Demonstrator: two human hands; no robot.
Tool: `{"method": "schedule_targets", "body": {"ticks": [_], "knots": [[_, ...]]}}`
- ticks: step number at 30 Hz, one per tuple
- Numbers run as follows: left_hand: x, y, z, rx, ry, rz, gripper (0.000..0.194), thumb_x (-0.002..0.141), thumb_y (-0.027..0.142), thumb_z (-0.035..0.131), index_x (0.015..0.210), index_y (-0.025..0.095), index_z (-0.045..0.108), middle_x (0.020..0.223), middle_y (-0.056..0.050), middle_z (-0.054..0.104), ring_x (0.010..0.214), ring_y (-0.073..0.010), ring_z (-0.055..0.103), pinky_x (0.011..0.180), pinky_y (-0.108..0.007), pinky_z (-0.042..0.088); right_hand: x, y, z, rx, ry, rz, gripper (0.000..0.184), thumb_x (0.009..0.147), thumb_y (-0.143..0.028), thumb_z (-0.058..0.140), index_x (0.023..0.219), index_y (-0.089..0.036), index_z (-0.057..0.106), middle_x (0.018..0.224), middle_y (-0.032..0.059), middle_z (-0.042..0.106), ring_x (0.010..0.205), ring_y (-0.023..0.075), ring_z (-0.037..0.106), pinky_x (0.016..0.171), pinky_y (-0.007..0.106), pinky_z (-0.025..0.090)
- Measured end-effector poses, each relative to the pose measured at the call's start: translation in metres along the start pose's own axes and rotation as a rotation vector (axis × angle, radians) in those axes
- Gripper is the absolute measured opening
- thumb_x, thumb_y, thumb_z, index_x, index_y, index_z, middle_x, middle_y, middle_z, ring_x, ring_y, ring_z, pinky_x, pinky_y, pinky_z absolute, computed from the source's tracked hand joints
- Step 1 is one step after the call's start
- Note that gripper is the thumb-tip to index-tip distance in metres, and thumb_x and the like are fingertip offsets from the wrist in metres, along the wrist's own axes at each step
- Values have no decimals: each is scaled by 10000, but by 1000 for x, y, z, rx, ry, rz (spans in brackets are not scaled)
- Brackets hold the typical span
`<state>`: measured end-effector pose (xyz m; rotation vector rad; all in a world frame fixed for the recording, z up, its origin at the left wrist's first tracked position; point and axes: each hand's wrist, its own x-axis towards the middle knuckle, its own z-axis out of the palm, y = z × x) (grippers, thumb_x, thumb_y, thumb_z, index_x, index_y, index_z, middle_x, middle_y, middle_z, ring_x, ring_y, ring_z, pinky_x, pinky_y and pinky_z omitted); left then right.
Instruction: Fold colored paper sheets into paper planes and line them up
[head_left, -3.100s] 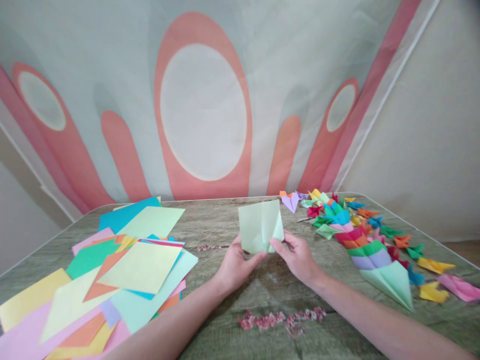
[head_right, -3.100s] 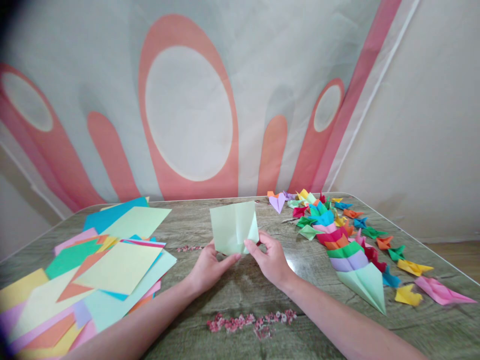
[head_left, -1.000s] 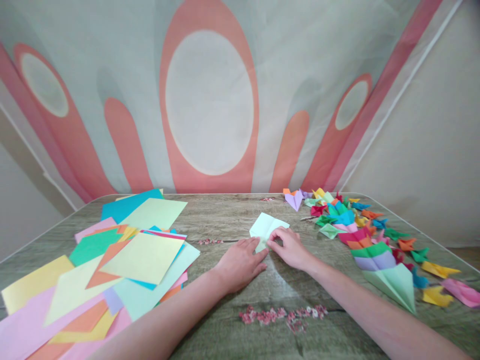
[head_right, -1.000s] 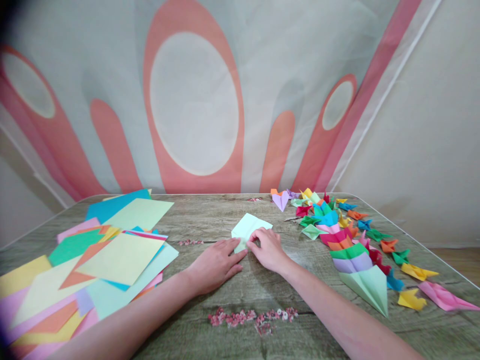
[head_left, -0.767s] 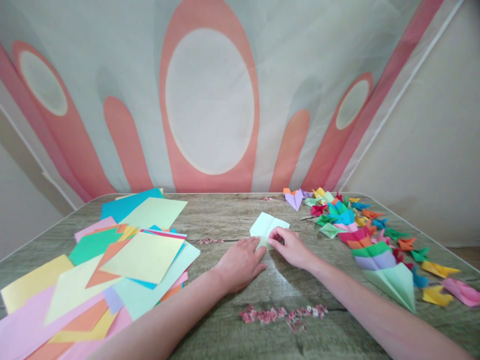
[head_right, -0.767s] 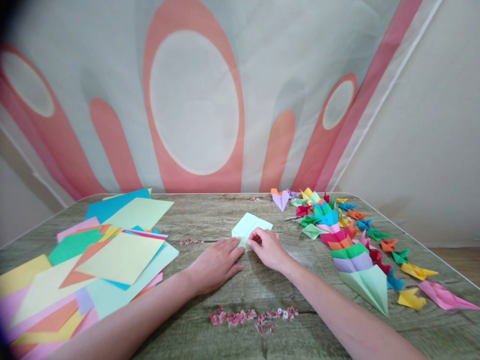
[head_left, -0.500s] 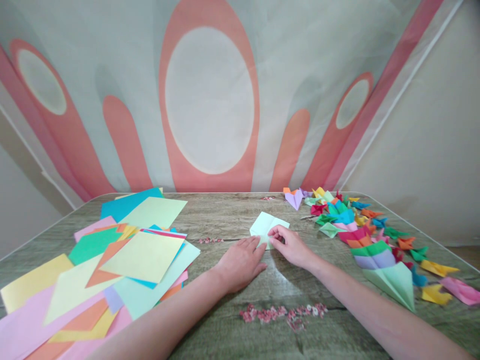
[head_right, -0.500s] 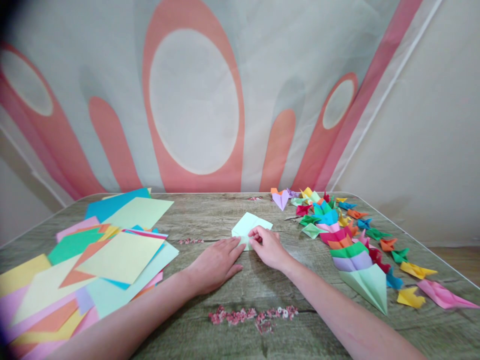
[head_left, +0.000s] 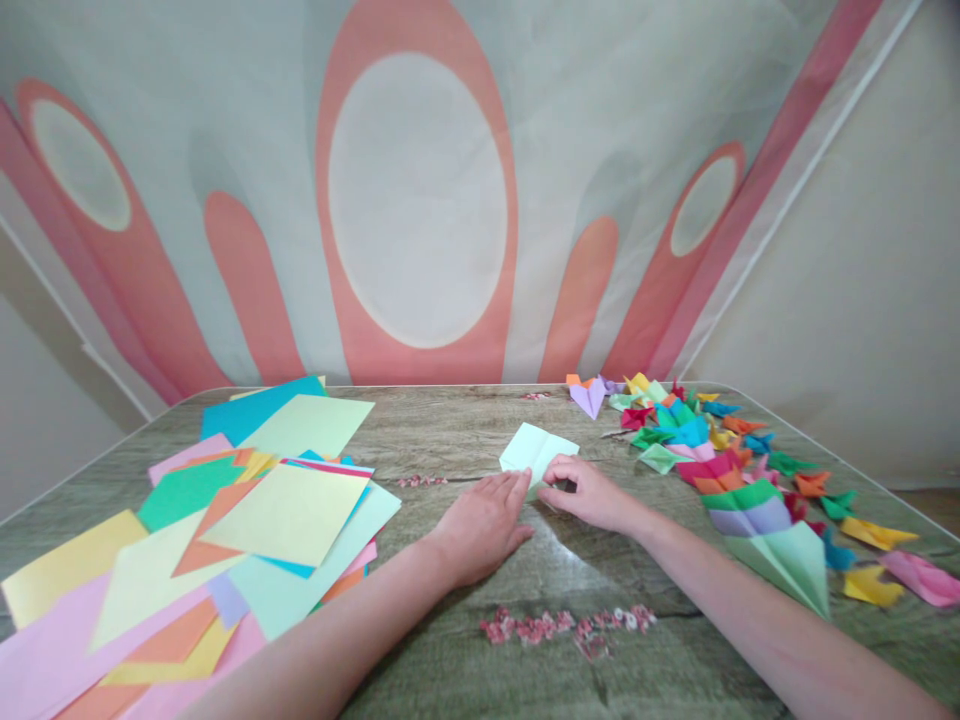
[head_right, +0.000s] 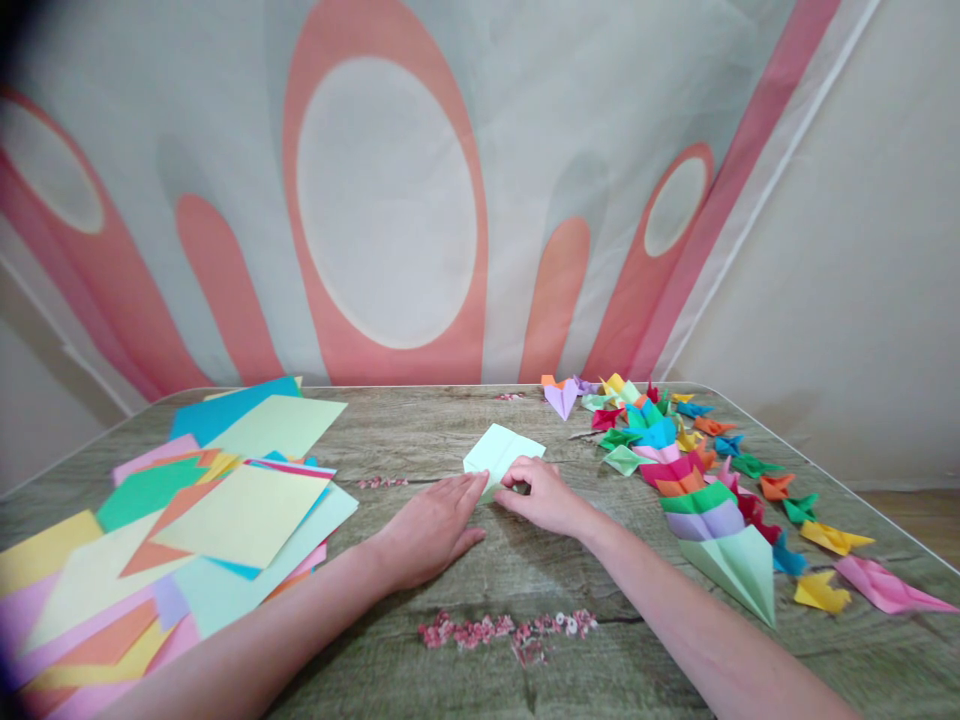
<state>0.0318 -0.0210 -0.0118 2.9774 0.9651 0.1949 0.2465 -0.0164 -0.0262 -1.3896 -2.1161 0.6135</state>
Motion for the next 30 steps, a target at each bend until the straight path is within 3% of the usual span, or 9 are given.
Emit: {"method": "schedule_targets", "body": {"ticks": [6, 9, 13, 19, 25, 30], "knots": [[-1, 0, 0, -7, -2, -1, 447, 898, 414, 398, 1220, 106, 432, 1341, -165, 439, 1244, -237, 403, 1046, -354, 268, -3, -1, -15, 136, -129, -75, 170, 814, -322, 566, 730, -185, 619, 882, 31, 598, 827, 156, 547, 784, 286, 397], [-1, 0, 0, -12, -3, -1, 396, 899, 411, 396, 1135, 108, 490, 1340, -170, 439, 1246, -237, 402, 1052, -358, 263, -4, -2, -15, 130, -114, -51, 237, 838, -331, 533, 666, -183, 602, 858, 30, 597, 811, 156, 544, 765, 289, 401], [-1, 1, -1, -12, -7, -6, 418, 896, 408, 403, 1163, 94, 473, 1339, -178, 437, 1250, -241, 396, 1051, -354, 267, -2, 1, -7, 45, -40, -11, 265, 830, -339, 541, 614, -188, 568, 814, 23, 588, 802, 164, 533, 761, 308, 394], [-2, 1, -3, -15, 1, 20, 526, 916, 396, 369, 1377, 181, 235, 1361, -135, 419, 1254, -227, 388, 1019, -372, 308, -1, 6, 3, -97, -5, 20, 252, 847, -341, 522, 647, -193, 566, 802, 19, 568, 816, 169, 514, 775, 318, 365], [-3, -1, 4, 30, 15, 34, 444, 928, 415, 326, 1314, 201, 373, 1367, -131, 407, 1257, -242, 382, 1031, -386, 293, 2, 1, 5, -189, 29, 51, 216, 861, -334, 503, 712, -196, 575, 839, 26, 561, 856, 178, 498, 777, 322, 339], [-3, -1, 4, 22, -3, 23, 495, 927, 417, 322, 1353, 164, 308, 1381, -135, 394, 1273, -226, 362, 1039, -371, 284, 4, 1, 4, -200, 7, 38, 219, 865, -336, 494, 718, -198, 578, 854, 27, 563, 861, 181, 493, 781, 329, 333]]}}
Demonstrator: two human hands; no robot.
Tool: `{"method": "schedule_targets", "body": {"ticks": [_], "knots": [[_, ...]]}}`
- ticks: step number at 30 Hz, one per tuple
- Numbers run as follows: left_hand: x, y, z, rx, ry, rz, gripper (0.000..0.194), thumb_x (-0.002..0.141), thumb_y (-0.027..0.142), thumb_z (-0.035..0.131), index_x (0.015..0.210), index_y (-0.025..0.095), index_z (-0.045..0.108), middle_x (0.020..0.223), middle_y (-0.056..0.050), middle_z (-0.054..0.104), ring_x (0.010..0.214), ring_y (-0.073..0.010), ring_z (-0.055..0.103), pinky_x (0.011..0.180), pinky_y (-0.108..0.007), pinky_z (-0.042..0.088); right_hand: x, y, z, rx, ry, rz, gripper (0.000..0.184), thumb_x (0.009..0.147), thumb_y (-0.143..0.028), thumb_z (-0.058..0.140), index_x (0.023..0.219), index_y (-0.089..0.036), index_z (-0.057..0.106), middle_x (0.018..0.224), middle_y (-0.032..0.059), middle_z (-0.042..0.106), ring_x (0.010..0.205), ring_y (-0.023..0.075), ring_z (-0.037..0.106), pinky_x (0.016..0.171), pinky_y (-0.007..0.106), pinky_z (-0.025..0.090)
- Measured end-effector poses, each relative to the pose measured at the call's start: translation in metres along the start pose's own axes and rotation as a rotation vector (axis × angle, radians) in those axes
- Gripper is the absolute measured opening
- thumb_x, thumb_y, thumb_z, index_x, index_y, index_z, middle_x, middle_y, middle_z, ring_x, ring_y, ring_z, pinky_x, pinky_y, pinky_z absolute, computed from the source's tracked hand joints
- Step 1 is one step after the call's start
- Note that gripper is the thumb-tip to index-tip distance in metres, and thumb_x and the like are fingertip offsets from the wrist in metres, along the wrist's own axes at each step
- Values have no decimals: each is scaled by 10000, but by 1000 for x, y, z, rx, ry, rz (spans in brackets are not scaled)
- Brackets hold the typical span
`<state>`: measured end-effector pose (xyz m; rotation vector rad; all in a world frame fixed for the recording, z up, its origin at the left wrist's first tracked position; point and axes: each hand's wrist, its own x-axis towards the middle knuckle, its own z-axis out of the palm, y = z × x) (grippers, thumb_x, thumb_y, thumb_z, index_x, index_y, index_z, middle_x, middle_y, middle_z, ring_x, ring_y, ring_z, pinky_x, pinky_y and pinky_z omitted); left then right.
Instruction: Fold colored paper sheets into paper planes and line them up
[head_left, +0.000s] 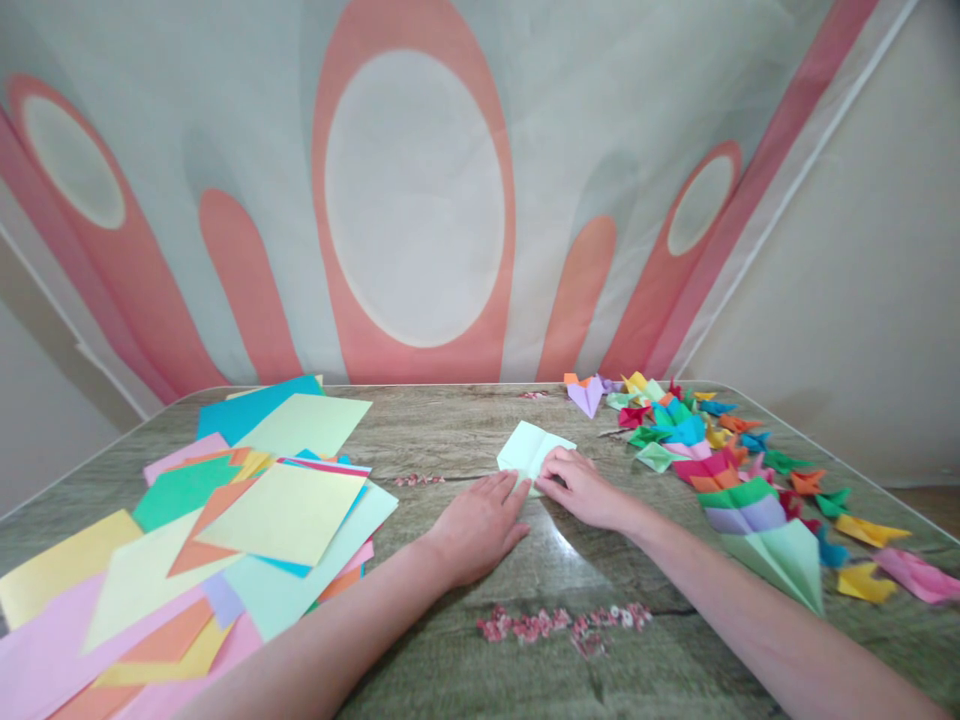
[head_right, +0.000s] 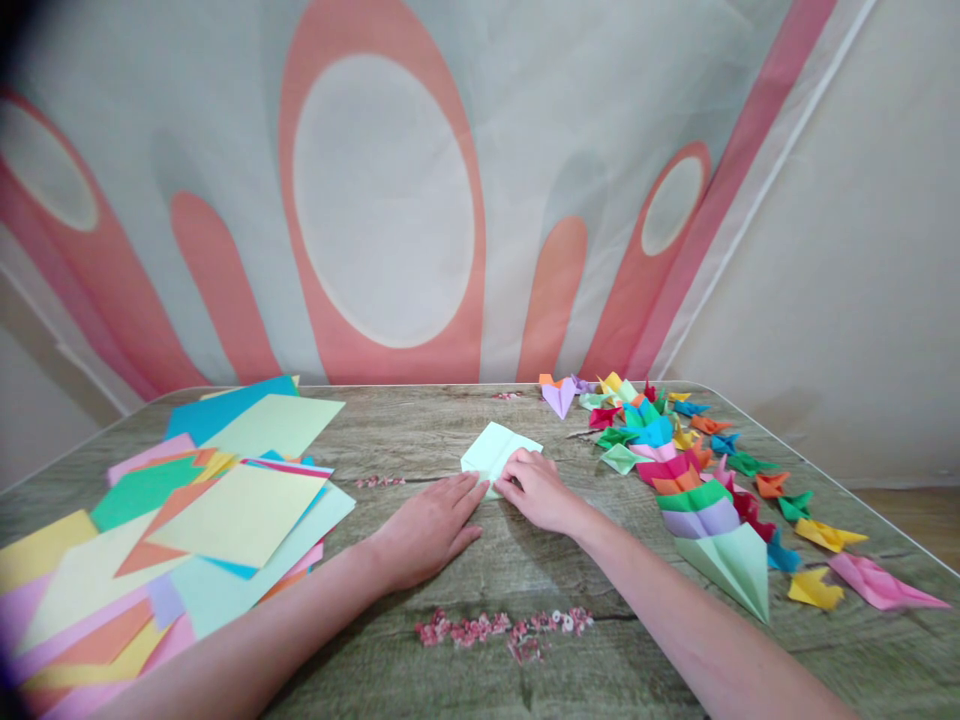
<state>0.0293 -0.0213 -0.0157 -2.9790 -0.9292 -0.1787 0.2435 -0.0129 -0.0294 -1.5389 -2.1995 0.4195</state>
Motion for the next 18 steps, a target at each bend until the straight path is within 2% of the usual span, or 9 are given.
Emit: {"method": "schedule_targets", "body": {"ticks": [7, 12, 18], "knots": [[1, 1, -1, 6, -2, -1, 495, 927, 418, 315, 1340, 145, 328, 1383, -136, 394, 1276, -217, 358, 1048, -362, 275, 2, 1, 0, 3, -23, -9, 220, 855, -349, 506, 714, -202, 589, 846, 25, 566, 856, 180, 501, 779, 325, 333], [1, 0, 0, -4, 11, 2, 453, 922, 410, 335, 1288, 153, 405, 1372, -135, 407, 1267, -231, 370, 1039, -377, 293, 2, 0, 2, -4, 19, 39, 219, 838, -346, 522, 693, -194, 586, 831, 27, 563, 827, 175, 500, 762, 327, 329], [0, -1, -2, -13, 15, 14, 441, 921, 410, 342, 1274, 161, 429, 1357, -141, 422, 1249, -244, 395, 1027, -386, 316, 2, -3, 5, 10, 60, 82, 195, 813, -347, 552, 700, -191, 585, 848, 27, 562, 847, 183, 509, 768, 332, 328]]}}
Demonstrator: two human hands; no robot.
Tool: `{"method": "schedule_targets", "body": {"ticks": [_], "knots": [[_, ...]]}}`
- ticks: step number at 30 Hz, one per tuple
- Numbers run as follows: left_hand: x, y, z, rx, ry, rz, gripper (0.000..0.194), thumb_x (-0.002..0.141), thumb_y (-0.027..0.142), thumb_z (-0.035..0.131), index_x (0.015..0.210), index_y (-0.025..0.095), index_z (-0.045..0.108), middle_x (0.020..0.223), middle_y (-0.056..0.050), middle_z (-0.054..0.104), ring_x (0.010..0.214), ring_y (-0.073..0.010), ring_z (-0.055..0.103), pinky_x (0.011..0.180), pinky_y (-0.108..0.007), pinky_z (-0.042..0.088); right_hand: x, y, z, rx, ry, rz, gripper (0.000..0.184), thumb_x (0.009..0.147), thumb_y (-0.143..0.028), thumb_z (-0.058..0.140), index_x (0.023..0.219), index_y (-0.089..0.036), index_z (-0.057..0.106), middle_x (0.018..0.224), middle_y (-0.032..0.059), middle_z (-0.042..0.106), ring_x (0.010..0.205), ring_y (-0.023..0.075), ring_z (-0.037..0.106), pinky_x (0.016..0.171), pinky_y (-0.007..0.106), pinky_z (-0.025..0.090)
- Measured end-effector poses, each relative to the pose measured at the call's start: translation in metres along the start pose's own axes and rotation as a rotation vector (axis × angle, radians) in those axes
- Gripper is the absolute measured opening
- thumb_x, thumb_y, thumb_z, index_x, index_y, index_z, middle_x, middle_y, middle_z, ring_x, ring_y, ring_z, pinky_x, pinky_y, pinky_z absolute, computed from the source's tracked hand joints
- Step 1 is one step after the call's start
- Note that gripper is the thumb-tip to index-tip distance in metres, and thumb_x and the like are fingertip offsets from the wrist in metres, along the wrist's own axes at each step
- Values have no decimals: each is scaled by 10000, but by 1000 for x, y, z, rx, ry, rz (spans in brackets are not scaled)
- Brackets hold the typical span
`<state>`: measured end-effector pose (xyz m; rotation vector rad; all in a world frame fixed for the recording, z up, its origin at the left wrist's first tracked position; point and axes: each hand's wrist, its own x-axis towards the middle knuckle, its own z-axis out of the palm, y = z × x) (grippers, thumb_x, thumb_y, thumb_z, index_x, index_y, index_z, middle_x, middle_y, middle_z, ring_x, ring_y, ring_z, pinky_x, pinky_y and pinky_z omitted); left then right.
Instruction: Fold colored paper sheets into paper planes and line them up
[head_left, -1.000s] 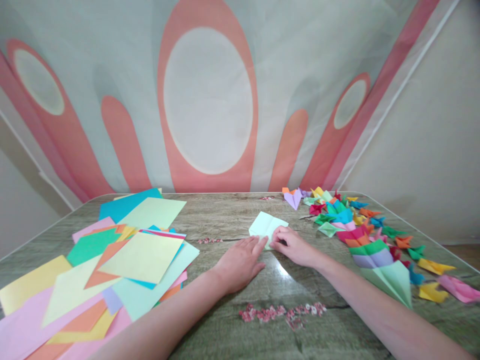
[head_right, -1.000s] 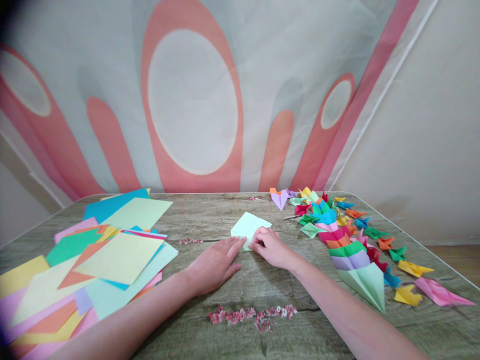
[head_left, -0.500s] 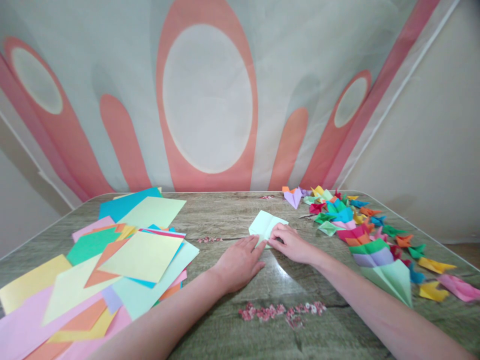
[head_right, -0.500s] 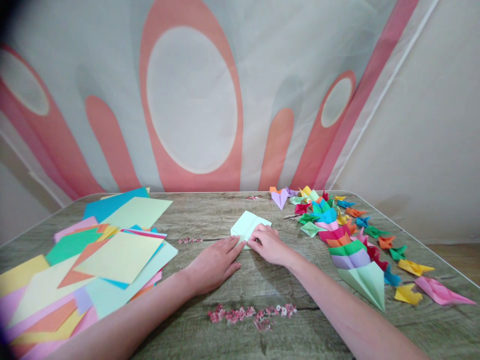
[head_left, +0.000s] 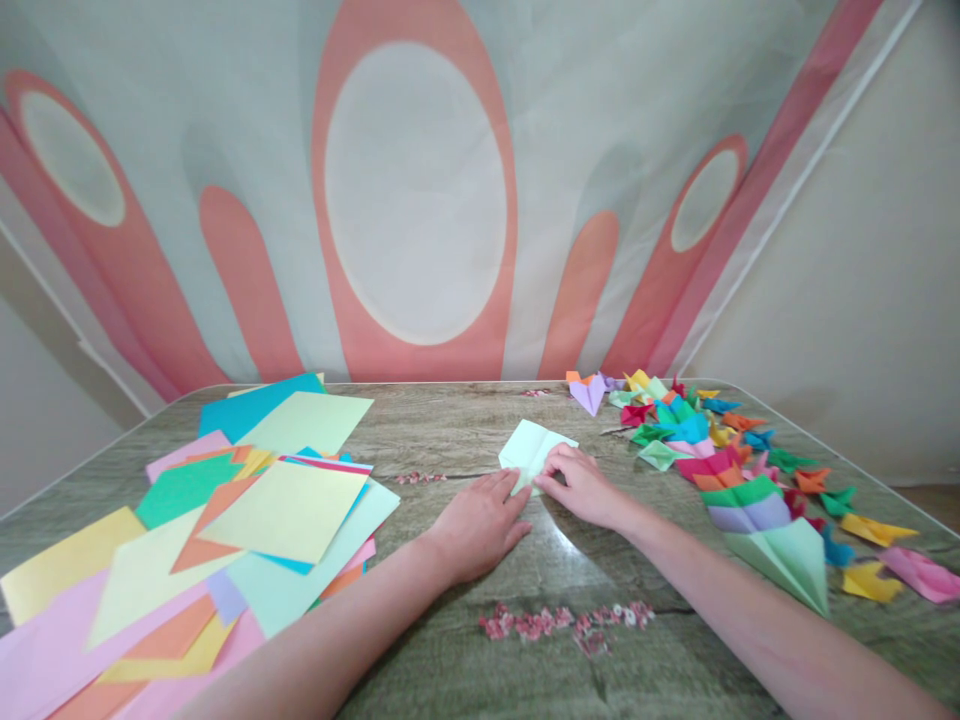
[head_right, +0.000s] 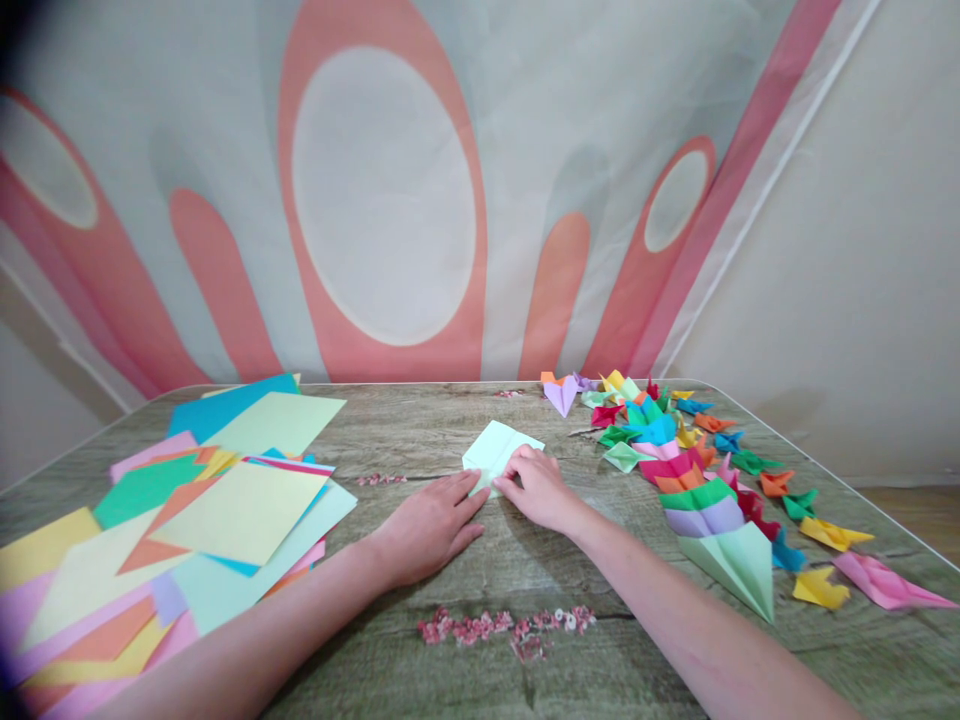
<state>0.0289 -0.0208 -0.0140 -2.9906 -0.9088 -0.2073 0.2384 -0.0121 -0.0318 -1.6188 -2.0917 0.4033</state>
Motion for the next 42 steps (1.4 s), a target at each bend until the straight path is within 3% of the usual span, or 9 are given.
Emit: {"method": "schedule_targets", "body": {"ticks": [23, 29, 42], "knots": [[-1, 1, -3, -2, 6, -2, 419, 922, 412, 332, 1257, 185, 439, 1344, -130, 435, 1230, -242, 417, 1023, -381, 318, 1, 2, 3, 29, 19, 14, 200, 784, -358, 593, 674, -192, 587, 836, 18, 571, 844, 185, 529, 766, 327, 335], [0, 2, -1, -9, -8, -23, 488, 918, 416, 333, 1321, 141, 360, 1373, -140, 403, 1263, -233, 375, 1039, -369, 299, 1, 2, 1, 55, 13, -3, 207, 785, -357, 593, 663, -190, 590, 812, 24, 572, 836, 186, 534, 758, 317, 343], [0, 0, -2, 1, -2, -4, 430, 915, 410, 355, 1256, 166, 452, 1338, -134, 442, 1226, -245, 422, 1020, -376, 334, 1, -1, 1, 39, 12, 33, 194, 775, -347, 601, 672, -183, 593, 827, 14, 573, 852, 179, 531, 790, 327, 324]]}}
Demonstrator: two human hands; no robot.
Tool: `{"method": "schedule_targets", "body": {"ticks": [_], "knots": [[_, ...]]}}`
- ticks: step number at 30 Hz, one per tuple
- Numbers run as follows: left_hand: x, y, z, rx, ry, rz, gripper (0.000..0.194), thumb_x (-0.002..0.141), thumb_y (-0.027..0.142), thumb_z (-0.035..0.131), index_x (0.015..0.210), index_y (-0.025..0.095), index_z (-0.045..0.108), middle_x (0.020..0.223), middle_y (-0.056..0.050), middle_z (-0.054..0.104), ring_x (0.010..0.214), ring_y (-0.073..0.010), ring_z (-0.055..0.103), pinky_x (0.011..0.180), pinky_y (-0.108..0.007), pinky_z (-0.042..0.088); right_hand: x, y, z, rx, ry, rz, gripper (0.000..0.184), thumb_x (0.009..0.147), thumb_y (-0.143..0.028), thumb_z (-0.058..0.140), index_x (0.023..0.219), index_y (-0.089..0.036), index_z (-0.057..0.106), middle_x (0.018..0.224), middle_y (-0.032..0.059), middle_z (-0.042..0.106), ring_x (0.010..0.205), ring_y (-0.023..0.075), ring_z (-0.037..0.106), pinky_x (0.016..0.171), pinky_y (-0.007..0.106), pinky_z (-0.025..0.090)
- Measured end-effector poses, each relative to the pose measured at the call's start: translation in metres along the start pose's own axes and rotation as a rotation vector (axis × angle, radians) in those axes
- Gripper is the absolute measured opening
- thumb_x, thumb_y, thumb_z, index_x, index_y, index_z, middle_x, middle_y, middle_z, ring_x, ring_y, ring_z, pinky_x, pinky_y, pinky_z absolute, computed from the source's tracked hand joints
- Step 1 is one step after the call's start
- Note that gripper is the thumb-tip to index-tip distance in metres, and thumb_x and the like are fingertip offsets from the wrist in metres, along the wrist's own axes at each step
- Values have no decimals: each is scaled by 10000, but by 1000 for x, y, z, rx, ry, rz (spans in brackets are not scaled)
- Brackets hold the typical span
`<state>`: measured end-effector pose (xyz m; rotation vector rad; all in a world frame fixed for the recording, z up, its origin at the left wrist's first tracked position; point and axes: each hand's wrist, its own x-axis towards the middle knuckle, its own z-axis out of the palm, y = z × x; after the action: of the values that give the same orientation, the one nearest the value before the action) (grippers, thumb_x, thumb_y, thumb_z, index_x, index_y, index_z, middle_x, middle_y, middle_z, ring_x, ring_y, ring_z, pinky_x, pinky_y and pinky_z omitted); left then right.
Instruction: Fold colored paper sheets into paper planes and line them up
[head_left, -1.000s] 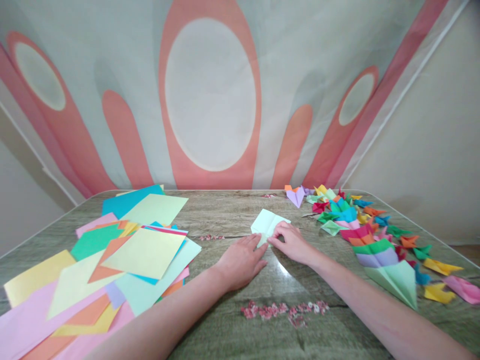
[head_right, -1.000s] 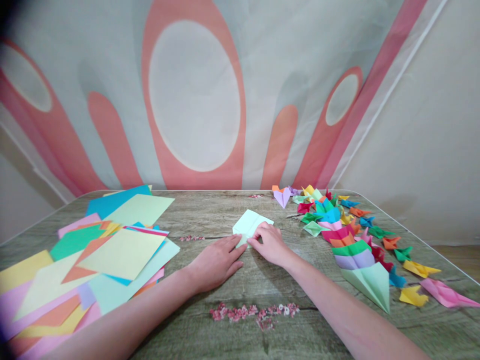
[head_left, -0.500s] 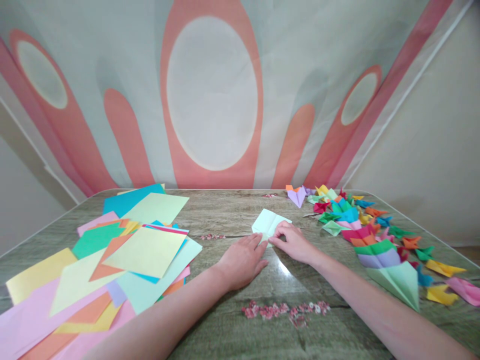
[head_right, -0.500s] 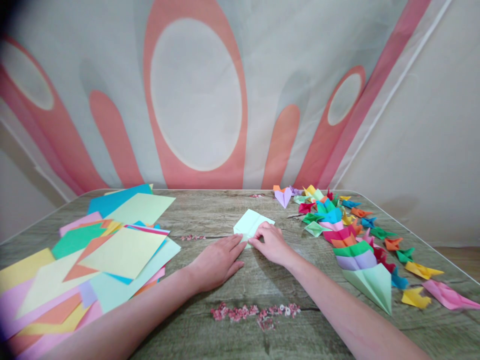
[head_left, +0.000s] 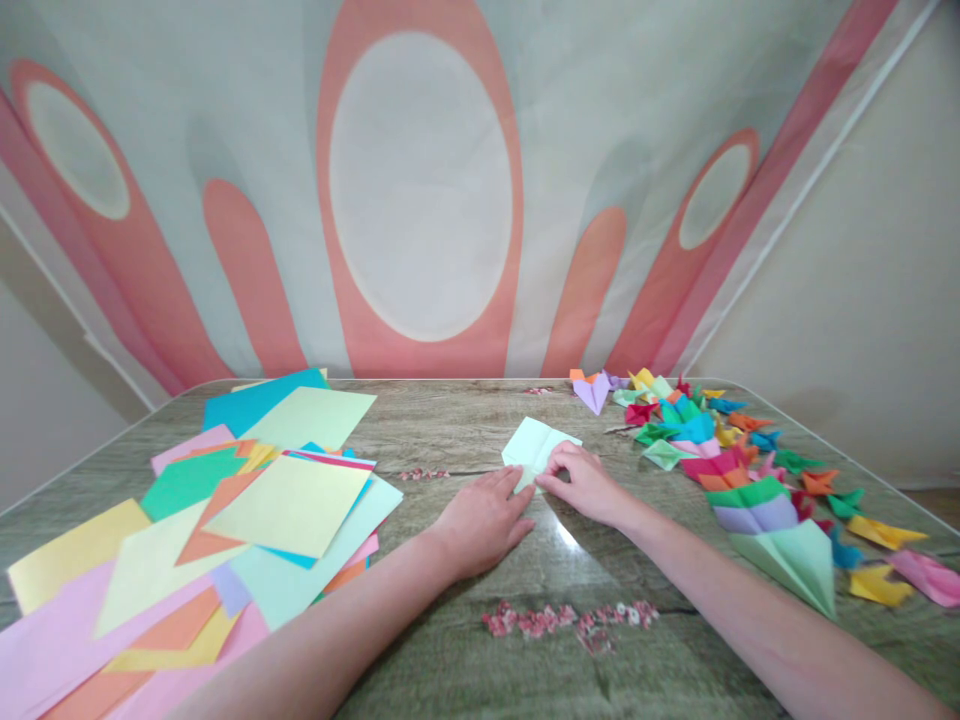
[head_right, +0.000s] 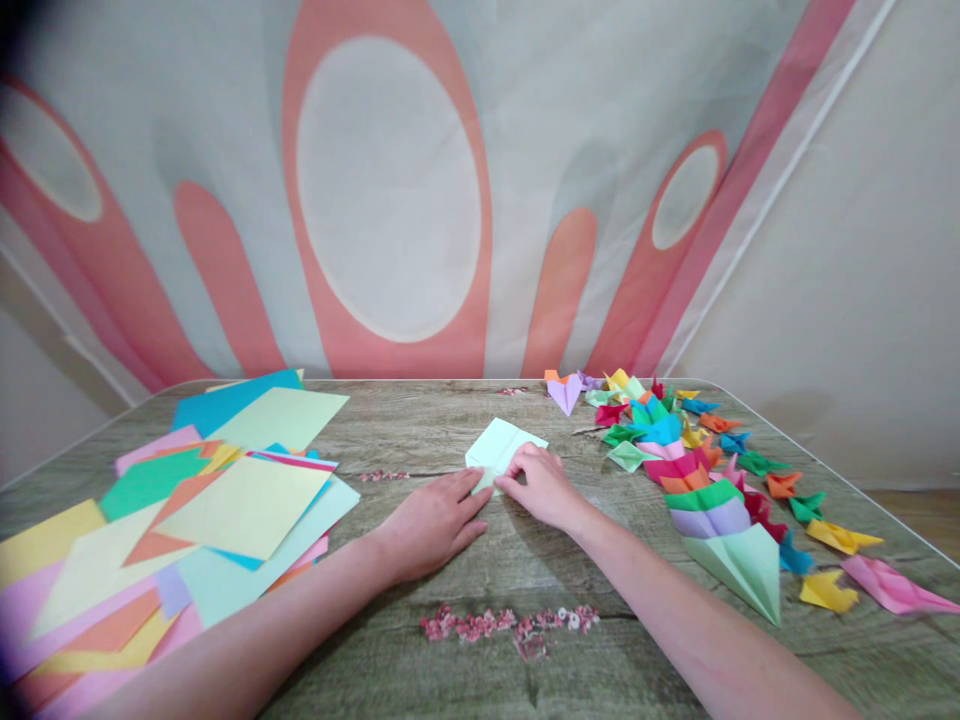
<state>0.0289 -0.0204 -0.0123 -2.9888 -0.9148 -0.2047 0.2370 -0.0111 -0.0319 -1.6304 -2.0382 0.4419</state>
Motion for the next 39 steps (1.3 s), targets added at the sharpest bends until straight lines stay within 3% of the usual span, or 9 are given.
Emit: {"method": "schedule_targets", "body": {"ticks": [15, 19, 23, 34, 37, 39], "knots": [[1, -1, 3, 57, 24, 24, 444, 903, 423, 396, 1253, 153, 447, 1320, -152, 456, 1213, -253, 437, 1003, -382, 350, -8, -1, 5, -100, 112, -31, 172, 764, -353, 583, 823, -198, 538, 905, 24, 559, 907, 190, 510, 777, 323, 344], [1, 0, 4, 74, 29, 26, 444, 908, 422, 383, 1256, 154, 449, 1313, -151, 462, 1204, -255, 446, 996, -380, 359, -11, 1, 7, -159, 136, -23, 236, 748, -371, 587, 909, -208, 531, 1005, 48, 546, 963, 210, 486, 819, 352, 347], [2, -1, 4, 77, 30, 27, 437, 906, 425, 386, 1243, 158, 467, 1312, -147, 465, 1197, -252, 452, 1005, -376, 349, -12, 6, 7, -222, 157, -7, 414, 723, -428, 600, 1058, -206, 501, 1170, 85, 490, 1090, 245, 424, 905, 392, 324], [3, 1, 0, 82, -11, 26, 436, 904, 422, 397, 1240, 153, 467, 1325, -151, 453, 1214, -252, 434, 1007, -378, 346, -10, 28, -18, -302, -5, 146, 673, 728, -485, 571, 1302, -195, 373, 1363, 115, 342, 1260, 275, 283, 998, 416, 248], [3, 0, 1, 94, 7, 30, 438, 902, 432, 398, 1235, 156, 466, 1323, -151, 454, 1215, -251, 431, 1007, -383, 336, -13, 22, -22, -320, 68, 110, 672, 715, -464, 605, 1288, -174, 406, 1359, 134, 350, 1244, 290, 297, 985, 428, 260], [3, 0, 2, 100, 23, 37, 429, 901, 431, 401, 1231, 165, 465, 1317, -145, 459, 1212, -244, 431, 1010, -386, 325, -17, 11, -24, -336, 139, 11, 586, 734, -396, 619, 1254, -181, 456, 1332, 123, 395, 1216, 280, 323, 976, 422, 260]]}}
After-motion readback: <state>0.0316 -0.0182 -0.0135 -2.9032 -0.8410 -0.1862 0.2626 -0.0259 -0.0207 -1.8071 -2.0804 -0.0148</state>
